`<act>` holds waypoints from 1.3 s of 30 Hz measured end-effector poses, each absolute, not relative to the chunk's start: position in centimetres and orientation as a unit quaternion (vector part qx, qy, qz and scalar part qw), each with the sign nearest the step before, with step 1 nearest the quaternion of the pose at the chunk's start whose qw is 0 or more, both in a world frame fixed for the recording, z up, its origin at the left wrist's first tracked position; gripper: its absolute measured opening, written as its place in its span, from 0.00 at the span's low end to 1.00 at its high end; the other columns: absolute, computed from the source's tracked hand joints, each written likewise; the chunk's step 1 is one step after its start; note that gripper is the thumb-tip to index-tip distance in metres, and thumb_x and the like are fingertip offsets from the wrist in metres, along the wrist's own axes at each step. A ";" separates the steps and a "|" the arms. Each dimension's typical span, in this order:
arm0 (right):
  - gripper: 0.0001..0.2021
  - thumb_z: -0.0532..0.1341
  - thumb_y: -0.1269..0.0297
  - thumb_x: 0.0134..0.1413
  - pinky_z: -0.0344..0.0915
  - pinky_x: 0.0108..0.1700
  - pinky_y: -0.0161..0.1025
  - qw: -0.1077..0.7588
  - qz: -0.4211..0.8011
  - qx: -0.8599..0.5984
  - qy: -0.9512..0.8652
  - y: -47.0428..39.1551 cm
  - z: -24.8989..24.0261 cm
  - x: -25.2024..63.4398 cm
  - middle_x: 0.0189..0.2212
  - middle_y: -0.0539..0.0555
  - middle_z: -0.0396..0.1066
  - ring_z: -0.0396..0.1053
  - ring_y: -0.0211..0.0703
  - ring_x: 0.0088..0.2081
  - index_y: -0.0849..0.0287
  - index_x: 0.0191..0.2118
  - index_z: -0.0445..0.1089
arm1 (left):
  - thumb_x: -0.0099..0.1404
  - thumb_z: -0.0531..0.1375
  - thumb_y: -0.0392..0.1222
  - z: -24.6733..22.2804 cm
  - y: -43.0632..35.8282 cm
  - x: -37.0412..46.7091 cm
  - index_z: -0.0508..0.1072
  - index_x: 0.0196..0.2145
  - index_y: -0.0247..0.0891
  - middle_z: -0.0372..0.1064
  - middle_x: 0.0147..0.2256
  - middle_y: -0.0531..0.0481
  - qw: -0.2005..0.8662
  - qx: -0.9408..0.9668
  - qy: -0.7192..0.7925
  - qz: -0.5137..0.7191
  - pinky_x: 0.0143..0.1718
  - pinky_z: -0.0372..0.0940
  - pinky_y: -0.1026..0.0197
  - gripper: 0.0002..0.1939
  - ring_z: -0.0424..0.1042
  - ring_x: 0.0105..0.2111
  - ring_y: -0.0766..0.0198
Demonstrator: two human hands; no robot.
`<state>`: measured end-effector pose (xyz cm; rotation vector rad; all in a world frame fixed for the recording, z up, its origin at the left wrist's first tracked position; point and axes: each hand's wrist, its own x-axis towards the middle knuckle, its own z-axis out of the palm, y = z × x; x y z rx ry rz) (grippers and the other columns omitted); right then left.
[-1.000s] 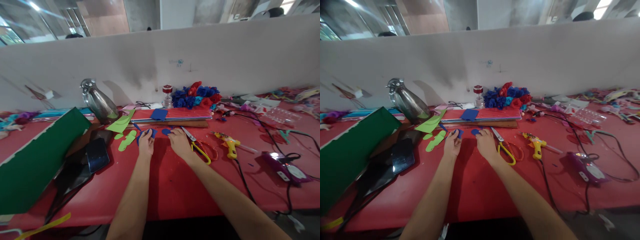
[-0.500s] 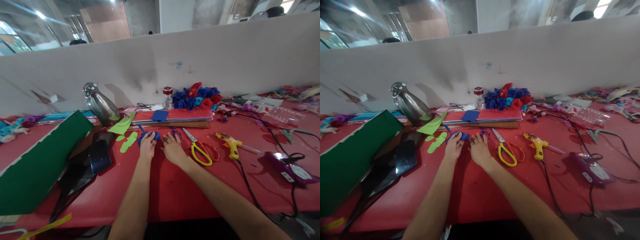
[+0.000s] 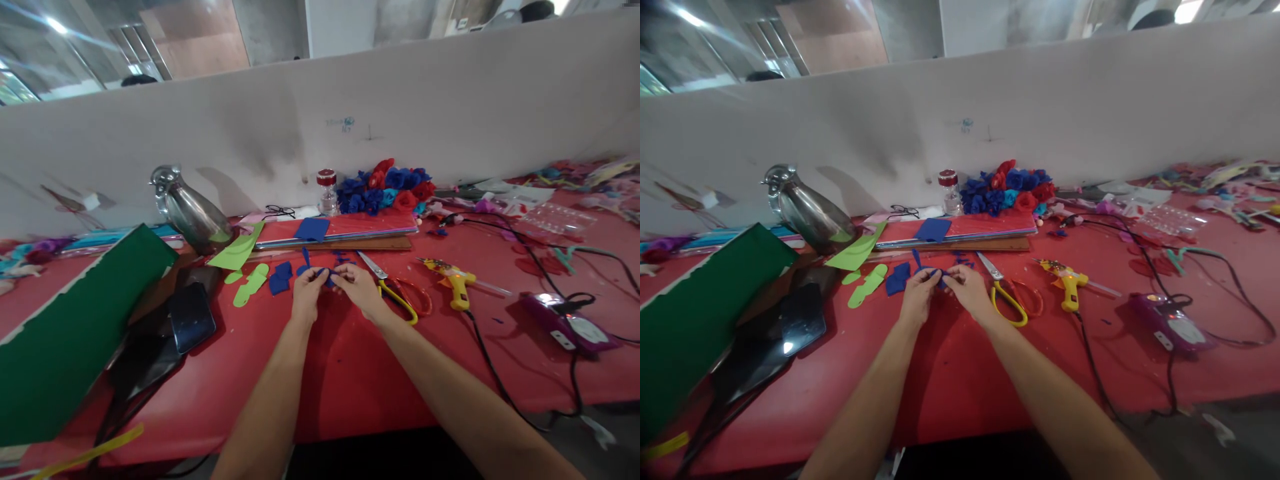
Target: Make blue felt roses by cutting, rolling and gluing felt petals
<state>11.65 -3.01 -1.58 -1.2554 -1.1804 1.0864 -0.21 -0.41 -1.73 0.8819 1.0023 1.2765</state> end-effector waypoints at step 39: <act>0.10 0.63 0.70 0.27 0.61 0.24 0.31 0.653 0.367 -0.606 -0.266 -10.7 0.7 26.2 0.19 0.47 0.65 0.64 0.34 0.23 0.58 0.24 0.64 | 0.38 0.71 0.44 -1.2 -0.3 -2.5 0.74 0.25 0.34 0.57 0.15 0.59 0.591 0.456 0.527 0.405 0.20 0.39 0.66 0.16 0.45 0.15 0.77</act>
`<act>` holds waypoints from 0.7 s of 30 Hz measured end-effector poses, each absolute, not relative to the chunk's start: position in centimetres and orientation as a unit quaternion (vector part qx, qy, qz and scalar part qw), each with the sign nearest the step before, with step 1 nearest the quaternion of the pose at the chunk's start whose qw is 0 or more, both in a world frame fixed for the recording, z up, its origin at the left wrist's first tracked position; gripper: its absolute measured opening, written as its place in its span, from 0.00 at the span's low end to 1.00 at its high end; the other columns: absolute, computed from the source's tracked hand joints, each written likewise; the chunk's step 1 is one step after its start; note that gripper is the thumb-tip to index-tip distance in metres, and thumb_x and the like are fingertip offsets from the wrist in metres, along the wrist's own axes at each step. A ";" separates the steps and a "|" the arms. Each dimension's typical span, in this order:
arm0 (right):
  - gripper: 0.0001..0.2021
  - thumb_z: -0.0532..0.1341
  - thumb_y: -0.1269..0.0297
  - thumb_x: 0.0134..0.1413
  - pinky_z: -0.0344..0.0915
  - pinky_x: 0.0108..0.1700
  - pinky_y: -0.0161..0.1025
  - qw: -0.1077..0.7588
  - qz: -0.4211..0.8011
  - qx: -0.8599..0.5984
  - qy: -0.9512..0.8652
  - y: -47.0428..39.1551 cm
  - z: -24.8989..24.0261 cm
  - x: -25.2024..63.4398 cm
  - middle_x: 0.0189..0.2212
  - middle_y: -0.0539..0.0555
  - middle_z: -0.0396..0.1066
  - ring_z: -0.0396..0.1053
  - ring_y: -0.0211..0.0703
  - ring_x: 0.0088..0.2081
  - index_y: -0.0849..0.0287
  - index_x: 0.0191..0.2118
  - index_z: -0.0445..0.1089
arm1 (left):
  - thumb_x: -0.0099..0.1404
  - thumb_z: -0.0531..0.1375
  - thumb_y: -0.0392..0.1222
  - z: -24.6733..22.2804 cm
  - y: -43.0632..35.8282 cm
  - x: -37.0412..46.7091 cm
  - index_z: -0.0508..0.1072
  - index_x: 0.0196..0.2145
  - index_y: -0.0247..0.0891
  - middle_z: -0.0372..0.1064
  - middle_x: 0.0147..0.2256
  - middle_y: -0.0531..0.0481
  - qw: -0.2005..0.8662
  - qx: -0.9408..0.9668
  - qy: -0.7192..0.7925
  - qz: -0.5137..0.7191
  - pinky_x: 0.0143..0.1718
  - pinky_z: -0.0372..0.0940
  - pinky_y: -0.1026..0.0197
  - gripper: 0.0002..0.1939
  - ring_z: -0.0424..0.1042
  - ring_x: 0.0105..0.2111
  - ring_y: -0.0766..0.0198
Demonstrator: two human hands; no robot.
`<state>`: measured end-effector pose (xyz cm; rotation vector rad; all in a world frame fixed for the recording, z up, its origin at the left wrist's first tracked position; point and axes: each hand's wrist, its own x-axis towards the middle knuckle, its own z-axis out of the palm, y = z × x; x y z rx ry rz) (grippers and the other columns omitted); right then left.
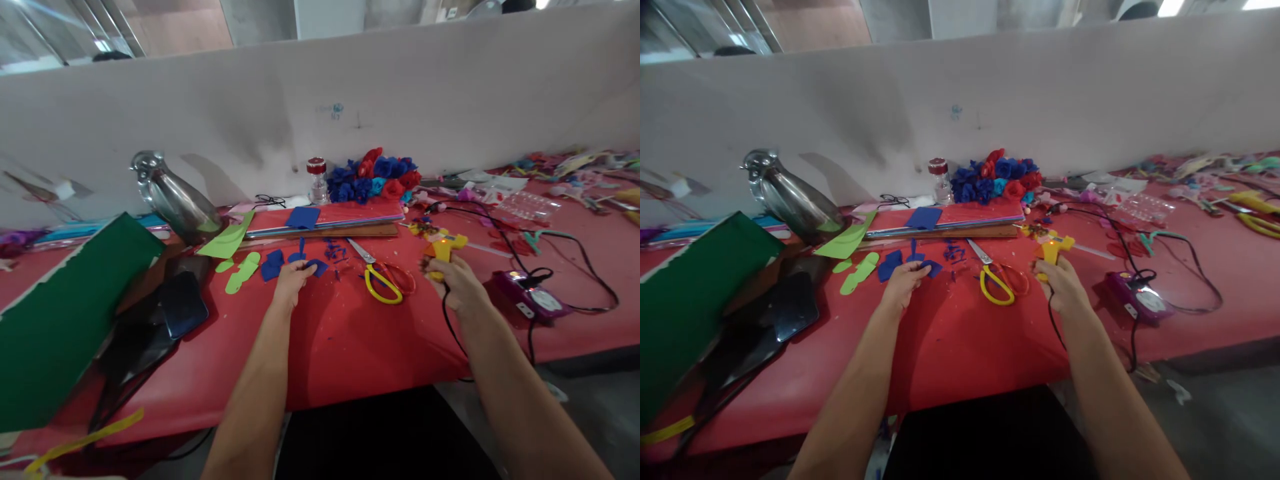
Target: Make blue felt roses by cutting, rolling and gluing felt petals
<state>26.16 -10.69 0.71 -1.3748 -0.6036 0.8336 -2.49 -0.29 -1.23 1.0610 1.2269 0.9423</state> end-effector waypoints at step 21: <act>0.25 0.50 0.36 0.49 0.57 0.20 0.33 0.326 0.488 -0.593 -0.551 -11.1 1.5 15.2 0.14 0.47 0.61 0.61 0.34 0.15 0.57 0.26 0.59 | 0.41 0.66 0.30 -1.9 -0.1 -2.1 0.73 0.17 0.35 0.66 0.17 0.56 0.502 0.514 0.587 0.374 0.29 0.58 0.64 0.05 0.62 0.21 0.70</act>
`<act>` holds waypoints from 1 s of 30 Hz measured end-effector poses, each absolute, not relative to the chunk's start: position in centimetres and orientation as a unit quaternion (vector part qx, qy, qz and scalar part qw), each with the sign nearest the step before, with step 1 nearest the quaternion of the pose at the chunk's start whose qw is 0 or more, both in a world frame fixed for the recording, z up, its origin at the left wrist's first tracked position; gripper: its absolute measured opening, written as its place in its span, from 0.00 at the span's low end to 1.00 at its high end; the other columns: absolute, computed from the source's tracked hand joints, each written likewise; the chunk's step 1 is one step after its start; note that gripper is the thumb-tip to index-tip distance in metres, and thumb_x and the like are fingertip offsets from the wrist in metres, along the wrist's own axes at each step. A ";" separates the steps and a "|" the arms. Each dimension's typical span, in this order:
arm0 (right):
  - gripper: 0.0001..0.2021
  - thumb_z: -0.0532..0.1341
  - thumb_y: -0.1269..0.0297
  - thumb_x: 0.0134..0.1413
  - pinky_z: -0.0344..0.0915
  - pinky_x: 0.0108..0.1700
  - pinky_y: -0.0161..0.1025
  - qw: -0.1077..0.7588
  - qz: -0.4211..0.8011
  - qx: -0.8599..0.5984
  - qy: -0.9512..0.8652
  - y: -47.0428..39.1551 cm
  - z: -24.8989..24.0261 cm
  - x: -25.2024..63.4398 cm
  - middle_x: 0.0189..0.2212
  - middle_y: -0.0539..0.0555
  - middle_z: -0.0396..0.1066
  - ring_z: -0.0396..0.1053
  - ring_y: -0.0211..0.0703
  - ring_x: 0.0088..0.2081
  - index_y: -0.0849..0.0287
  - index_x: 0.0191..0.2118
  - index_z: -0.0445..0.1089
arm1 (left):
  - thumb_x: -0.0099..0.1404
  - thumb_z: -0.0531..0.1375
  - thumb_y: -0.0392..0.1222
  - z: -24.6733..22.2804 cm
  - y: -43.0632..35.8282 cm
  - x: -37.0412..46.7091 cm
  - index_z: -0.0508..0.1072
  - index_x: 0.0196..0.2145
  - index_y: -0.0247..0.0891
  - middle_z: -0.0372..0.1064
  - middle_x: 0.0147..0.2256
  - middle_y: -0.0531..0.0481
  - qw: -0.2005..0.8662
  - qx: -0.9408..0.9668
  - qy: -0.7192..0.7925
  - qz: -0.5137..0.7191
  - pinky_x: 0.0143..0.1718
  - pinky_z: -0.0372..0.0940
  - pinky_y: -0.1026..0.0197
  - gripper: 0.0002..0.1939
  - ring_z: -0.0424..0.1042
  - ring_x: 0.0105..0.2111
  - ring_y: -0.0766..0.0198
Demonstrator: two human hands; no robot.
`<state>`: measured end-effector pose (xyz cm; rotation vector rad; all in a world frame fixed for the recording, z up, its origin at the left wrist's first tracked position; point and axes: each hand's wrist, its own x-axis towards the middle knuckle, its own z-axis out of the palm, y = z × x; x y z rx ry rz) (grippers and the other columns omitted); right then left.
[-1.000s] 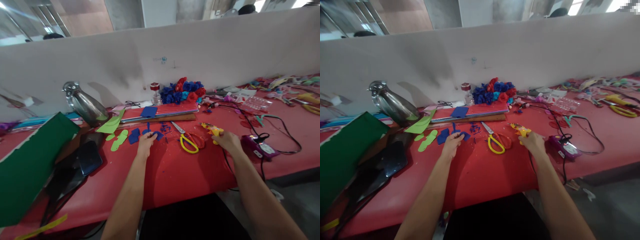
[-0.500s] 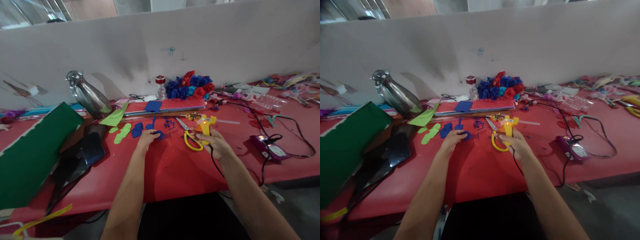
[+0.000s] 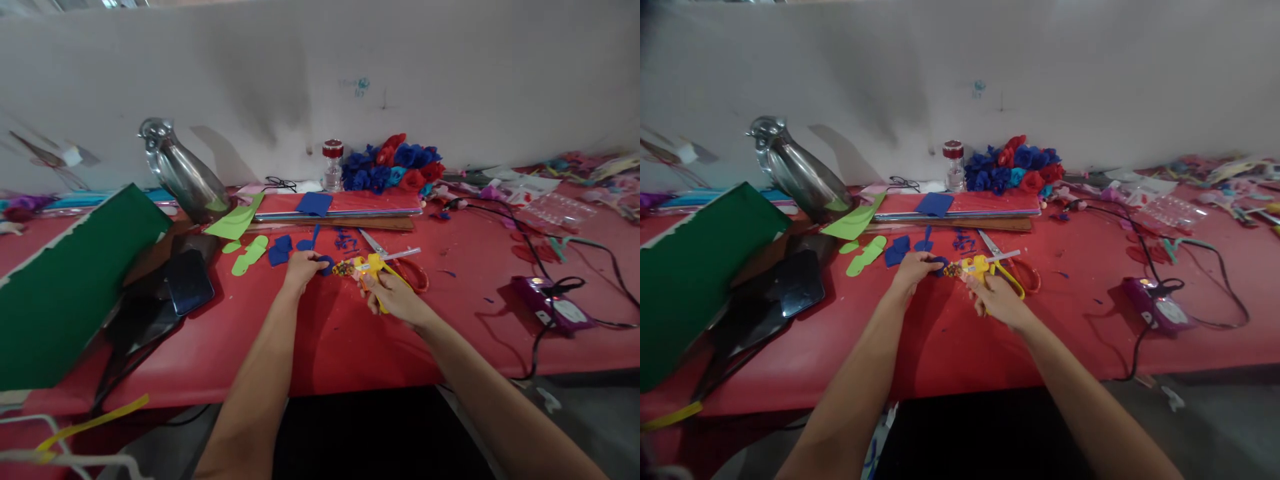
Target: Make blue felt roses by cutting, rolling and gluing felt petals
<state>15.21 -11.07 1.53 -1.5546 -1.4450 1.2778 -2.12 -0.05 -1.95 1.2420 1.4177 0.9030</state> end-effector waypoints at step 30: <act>0.23 0.50 0.45 0.57 0.58 0.23 0.33 0.269 0.379 -0.642 -0.609 -9.9 -0.2 15.6 0.12 0.48 0.62 0.64 0.36 0.16 0.56 0.20 0.57 | 0.42 0.66 0.31 -2.3 0.1 -2.0 0.73 0.17 0.36 0.66 0.17 0.56 0.484 0.537 0.591 0.359 0.29 0.57 0.64 0.05 0.61 0.21 0.70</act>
